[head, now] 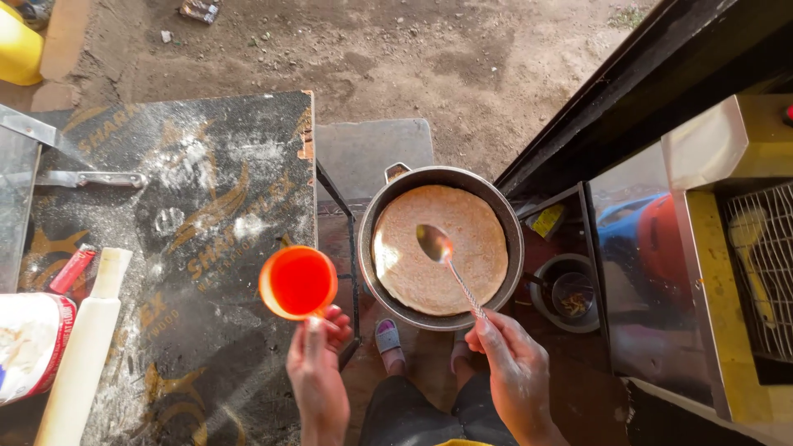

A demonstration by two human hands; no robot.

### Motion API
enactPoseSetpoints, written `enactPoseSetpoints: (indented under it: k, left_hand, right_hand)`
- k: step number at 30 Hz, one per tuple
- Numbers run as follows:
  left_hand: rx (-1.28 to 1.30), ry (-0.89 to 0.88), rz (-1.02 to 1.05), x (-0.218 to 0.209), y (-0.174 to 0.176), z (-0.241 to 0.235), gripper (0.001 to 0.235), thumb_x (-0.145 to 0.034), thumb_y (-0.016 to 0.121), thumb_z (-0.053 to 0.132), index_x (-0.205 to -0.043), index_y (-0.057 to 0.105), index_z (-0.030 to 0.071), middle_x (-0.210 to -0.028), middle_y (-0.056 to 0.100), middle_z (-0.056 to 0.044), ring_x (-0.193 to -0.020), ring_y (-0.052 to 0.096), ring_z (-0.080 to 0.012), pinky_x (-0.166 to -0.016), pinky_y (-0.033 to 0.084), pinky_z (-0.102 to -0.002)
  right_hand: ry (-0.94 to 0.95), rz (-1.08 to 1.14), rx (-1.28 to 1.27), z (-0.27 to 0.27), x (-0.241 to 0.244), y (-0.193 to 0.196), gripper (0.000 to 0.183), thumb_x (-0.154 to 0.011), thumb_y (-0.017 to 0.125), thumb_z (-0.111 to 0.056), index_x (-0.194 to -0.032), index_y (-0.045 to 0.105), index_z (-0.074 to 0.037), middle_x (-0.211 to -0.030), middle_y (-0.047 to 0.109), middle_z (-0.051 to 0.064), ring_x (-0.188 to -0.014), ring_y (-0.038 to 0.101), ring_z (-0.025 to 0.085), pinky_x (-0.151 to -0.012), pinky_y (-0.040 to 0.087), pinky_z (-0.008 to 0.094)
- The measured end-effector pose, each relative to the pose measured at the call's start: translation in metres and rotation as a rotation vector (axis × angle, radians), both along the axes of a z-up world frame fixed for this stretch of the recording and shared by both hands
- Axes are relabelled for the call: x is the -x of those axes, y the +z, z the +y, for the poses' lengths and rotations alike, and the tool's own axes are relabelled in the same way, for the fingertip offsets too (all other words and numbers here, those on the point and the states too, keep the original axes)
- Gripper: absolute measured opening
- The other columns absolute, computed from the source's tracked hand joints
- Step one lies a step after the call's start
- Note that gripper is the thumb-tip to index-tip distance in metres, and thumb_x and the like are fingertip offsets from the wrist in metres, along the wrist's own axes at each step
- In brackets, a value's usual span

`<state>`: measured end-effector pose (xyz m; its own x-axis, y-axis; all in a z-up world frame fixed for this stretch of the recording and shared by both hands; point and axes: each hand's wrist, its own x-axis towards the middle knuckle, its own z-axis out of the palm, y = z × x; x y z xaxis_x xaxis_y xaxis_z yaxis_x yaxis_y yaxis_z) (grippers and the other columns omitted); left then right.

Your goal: Cooking flatbread in a pan by applying oil with a spoon and rotating it by hand

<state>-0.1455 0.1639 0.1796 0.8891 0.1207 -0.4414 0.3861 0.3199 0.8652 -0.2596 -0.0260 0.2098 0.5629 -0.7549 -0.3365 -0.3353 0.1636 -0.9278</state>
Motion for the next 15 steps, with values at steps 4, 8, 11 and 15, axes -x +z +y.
enactPoseSetpoints:
  k: [4, 8, 11, 15]
  left_hand:
    - [0.005, -0.139, -0.011, 0.030, -0.002, -0.010, 0.033, -0.103, 0.053, 0.016, -0.078, 0.065, -0.001, -0.105, 0.073, -0.021, -0.091, 0.069, -0.0287, -0.085, 0.060, -0.040]
    - [-0.006, -0.261, 0.040, 0.050, -0.010, -0.023, 0.031, -0.097, 0.063, 0.025, -0.083, 0.071, -0.002, -0.089, 0.074, -0.016, -0.088, 0.074, -0.0262, -0.085, 0.059, -0.039]
    - [0.006, -0.311, -0.020, 0.056, -0.009, -0.033, 0.029, -0.097, 0.065, 0.022, -0.083, 0.073, -0.002, -0.082, 0.068, -0.011, -0.086, 0.071, -0.0219, -0.083, 0.057, -0.036]
    - [-0.125, -0.393, -0.074, 0.057, 0.003, -0.040, 0.032, -0.098, 0.063, 0.025, -0.084, 0.076, -0.001, -0.087, 0.065, -0.009, -0.086, 0.066, -0.0179, -0.080, 0.054, -0.031]
  right_hand:
    - [0.005, -0.146, 0.180, 0.002, 0.009, 0.009, 0.029, -0.096, 0.062, -0.014, -0.115, 0.077, 0.002, -0.082, 0.078, 0.014, -0.076, 0.074, 0.017, -0.073, 0.065, 0.029]
    - [-0.062, -0.221, 0.292, 0.009, 0.014, 0.034, 0.024, -0.094, 0.064, -0.010, -0.109, 0.074, 0.006, -0.075, 0.076, 0.016, -0.066, 0.073, 0.019, -0.065, 0.063, 0.027]
    - [-0.084, -0.250, 0.345, 0.012, 0.014, 0.040, 0.022, -0.092, 0.064, -0.010, -0.105, 0.074, 0.005, -0.073, 0.075, 0.016, -0.064, 0.073, 0.019, -0.065, 0.062, 0.026]
    - [0.023, -0.357, 0.483, 0.012, 0.007, 0.050, 0.019, -0.095, 0.060, -0.006, -0.103, 0.072, 0.006, -0.070, 0.073, 0.014, -0.064, 0.069, 0.018, -0.066, 0.060, 0.025]
